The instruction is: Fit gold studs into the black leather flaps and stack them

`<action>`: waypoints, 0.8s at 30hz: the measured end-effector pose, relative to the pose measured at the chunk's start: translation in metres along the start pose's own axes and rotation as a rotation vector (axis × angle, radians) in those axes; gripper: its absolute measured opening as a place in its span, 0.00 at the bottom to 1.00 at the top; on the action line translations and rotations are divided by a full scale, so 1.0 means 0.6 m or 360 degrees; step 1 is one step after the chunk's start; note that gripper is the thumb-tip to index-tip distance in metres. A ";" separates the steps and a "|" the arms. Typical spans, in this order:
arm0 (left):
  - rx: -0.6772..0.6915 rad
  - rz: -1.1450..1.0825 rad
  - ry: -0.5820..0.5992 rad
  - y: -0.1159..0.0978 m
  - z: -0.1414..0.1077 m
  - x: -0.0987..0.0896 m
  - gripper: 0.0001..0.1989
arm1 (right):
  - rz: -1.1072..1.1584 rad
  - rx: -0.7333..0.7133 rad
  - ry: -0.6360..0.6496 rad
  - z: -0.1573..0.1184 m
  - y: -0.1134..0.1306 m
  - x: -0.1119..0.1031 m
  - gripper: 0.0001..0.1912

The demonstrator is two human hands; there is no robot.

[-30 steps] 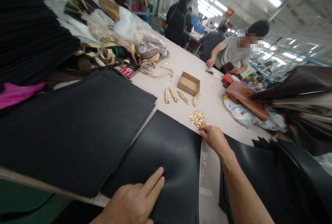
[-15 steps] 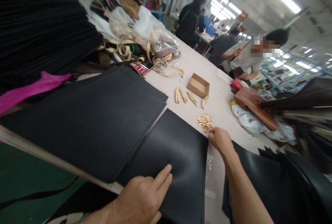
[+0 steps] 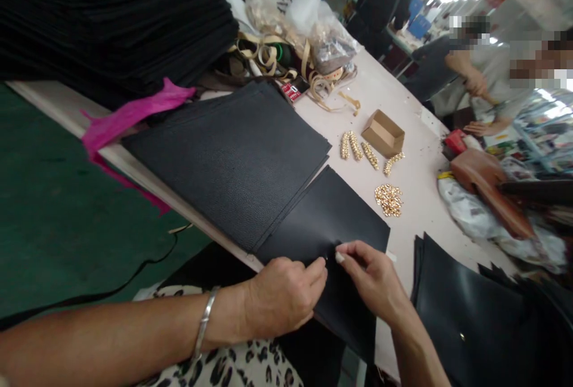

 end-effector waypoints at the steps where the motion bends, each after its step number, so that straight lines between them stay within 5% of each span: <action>1: 0.0014 0.0010 -0.0009 -0.001 -0.001 0.001 0.24 | -0.0001 -0.0046 -0.0012 -0.010 0.016 0.009 0.11; 13: 0.0061 0.0019 -0.0095 -0.004 -0.001 -0.004 0.19 | -0.0204 -0.0090 0.0019 -0.014 0.048 0.018 0.09; 24: 0.0058 -0.0079 -0.0024 -0.001 -0.005 0.002 0.18 | -0.0361 0.0241 0.0492 0.031 0.050 0.008 0.06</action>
Point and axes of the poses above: each hand's wrist, its own z-axis towards the middle knuckle, its own x-axis out of the palm, y = z × x, the point moved 4 cm from there along z, towards the middle knuckle, and after that the axes turned 10 degrees about -z, right-handed, at the moved point
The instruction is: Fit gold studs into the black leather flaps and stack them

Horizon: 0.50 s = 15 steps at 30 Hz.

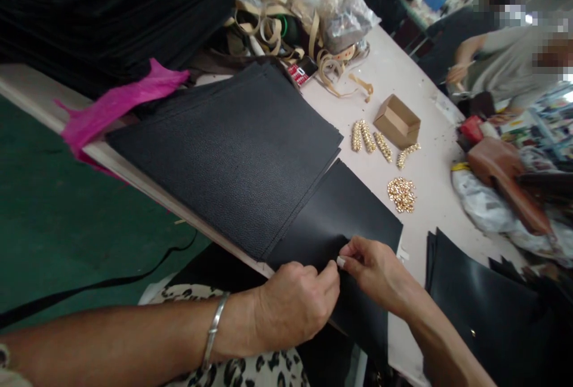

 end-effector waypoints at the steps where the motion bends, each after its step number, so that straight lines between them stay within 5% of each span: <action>1: 0.0002 -0.0022 0.0000 0.001 0.000 0.000 0.18 | -0.0037 0.0022 0.0020 0.003 0.000 -0.001 0.05; 12: -0.0046 -0.0186 0.0051 0.006 0.004 -0.007 0.09 | 0.0010 0.0049 -0.0111 0.010 0.005 -0.010 0.02; 15: -0.0128 -0.0208 0.0046 0.009 0.003 -0.009 0.06 | 0.0146 0.0081 -0.0310 -0.016 -0.020 -0.013 0.07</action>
Point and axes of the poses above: each hand's wrist, its own z-axis towards the middle knuckle, its own x-axis out of the palm, y = z × x, the point moved 4 cm from there along z, towards the middle knuckle, and after that the axes turned 10 degrees about -z, right-handed, at the moved point
